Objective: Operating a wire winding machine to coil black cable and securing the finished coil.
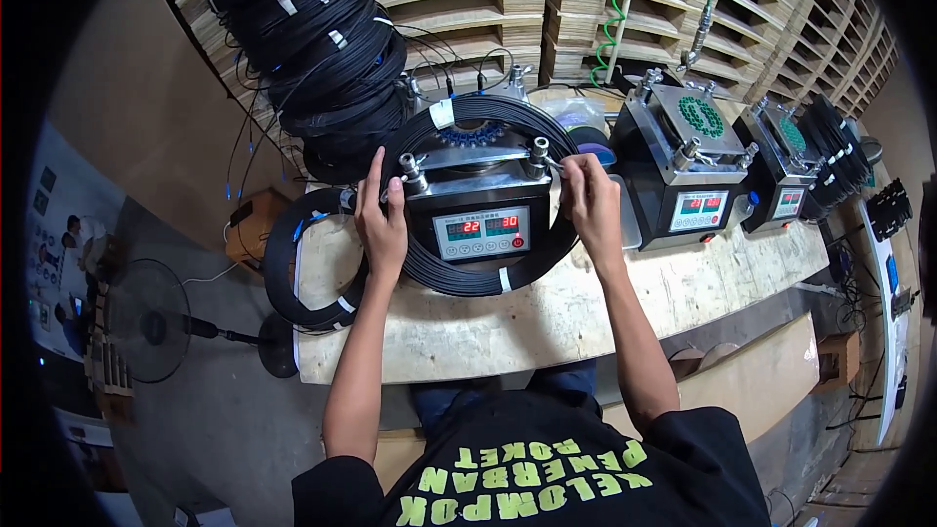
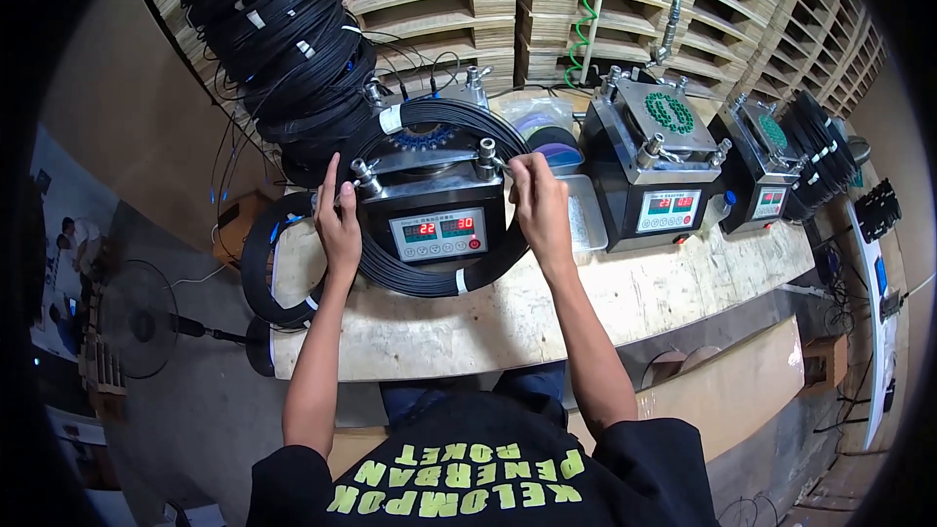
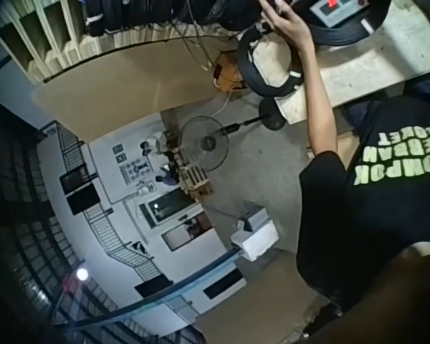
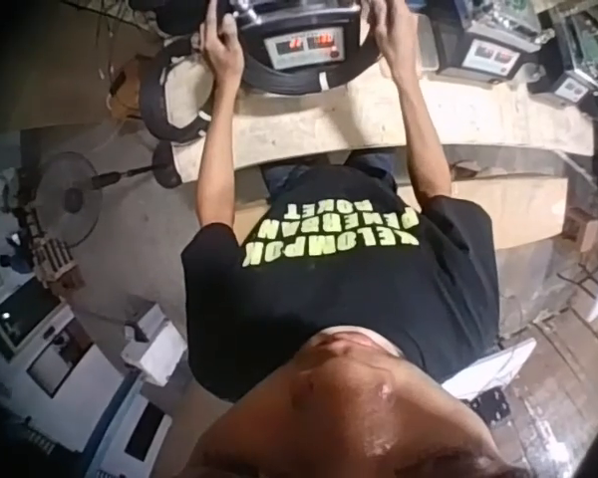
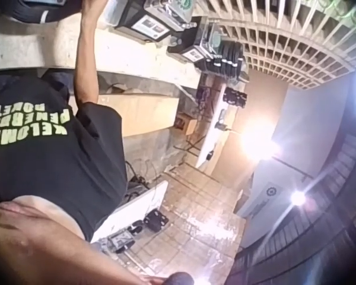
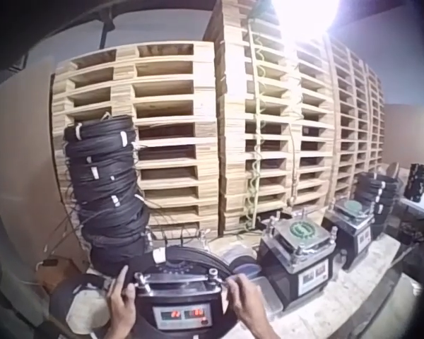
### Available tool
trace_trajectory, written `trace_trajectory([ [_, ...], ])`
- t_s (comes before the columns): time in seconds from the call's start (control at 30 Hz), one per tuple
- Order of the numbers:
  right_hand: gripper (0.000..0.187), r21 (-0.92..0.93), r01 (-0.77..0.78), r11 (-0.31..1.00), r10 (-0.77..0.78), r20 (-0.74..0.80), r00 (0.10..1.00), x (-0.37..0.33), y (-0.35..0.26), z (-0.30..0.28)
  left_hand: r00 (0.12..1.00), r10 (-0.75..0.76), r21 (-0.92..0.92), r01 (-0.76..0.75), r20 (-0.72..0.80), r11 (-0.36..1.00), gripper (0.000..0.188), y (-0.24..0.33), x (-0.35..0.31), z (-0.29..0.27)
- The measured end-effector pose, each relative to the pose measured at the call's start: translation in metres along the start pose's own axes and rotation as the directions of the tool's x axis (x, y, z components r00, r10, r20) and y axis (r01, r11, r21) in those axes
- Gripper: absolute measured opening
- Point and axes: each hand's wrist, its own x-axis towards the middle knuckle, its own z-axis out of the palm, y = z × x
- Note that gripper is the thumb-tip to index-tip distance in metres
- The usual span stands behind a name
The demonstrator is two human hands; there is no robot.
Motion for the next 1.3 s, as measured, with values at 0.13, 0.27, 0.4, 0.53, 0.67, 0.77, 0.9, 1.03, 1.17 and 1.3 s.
trace_trajectory([
  [0.13, 0.017, -0.175, -0.047, 0.984, 0.036, -0.067, 0.997, 0.004, -0.017, -0.003, 1.000, -0.018, -0.009, 0.018, -0.005, 1.000, 0.047, -0.005, -0.001, 0.001],
  [0.27, 0.016, -0.180, 0.128, 0.975, -0.124, 0.035, 0.992, -0.001, -0.010, -0.002, 1.000, 0.012, -0.007, -0.012, -0.015, 1.000, 0.047, -0.008, 0.000, 0.001],
  [0.4, 0.016, -0.138, 0.098, 0.986, -0.099, 0.001, 0.995, 0.001, 0.003, 0.001, 1.000, 0.009, -0.004, -0.009, -0.017, 1.000, 0.047, -0.008, -0.001, -0.001],
  [0.53, 0.011, -0.058, 0.009, 0.998, -0.012, -0.050, 0.999, -0.009, -0.005, 0.010, 1.000, -0.015, -0.004, 0.015, -0.003, 1.000, 0.047, -0.002, -0.003, -0.006],
  [0.67, 0.035, -0.104, 0.140, 0.985, -0.153, -0.132, 0.979, -0.030, 0.010, 0.020, 0.996, 0.069, -0.029, -0.071, -0.060, 0.997, 0.048, -0.001, -0.002, 0.000],
  [0.77, 0.045, -0.331, 0.270, 0.904, -0.254, 0.093, 0.963, -0.051, 0.011, 0.025, 0.997, 0.054, -0.017, -0.055, -0.058, 0.998, 0.048, -0.005, -0.001, -0.002],
  [0.9, 0.043, -0.566, 0.392, 0.725, -0.259, 0.304, 0.917, -0.076, 0.028, 0.034, 0.999, 0.005, -0.003, -0.006, -0.039, 1.000, 0.051, -0.002, -0.003, -0.002],
  [1.03, 0.040, -0.666, 0.431, 0.608, -0.239, 0.364, 0.900, -0.075, 0.032, 0.043, 0.999, 0.005, -0.005, -0.005, -0.043, 1.000, 0.053, -0.006, -0.003, -0.004],
  [1.17, 0.034, -0.691, 0.423, 0.587, -0.224, 0.363, 0.904, -0.075, 0.031, 0.050, 0.999, -0.010, -0.015, 0.009, -0.043, 1.000, 0.054, -0.006, -0.003, -0.004],
  [1.3, 0.041, -0.742, 0.412, 0.528, -0.194, 0.368, 0.910, -0.075, 0.035, 0.052, 0.999, -0.014, -0.012, 0.013, -0.050, 1.000, 0.056, -0.008, -0.004, 0.000],
])
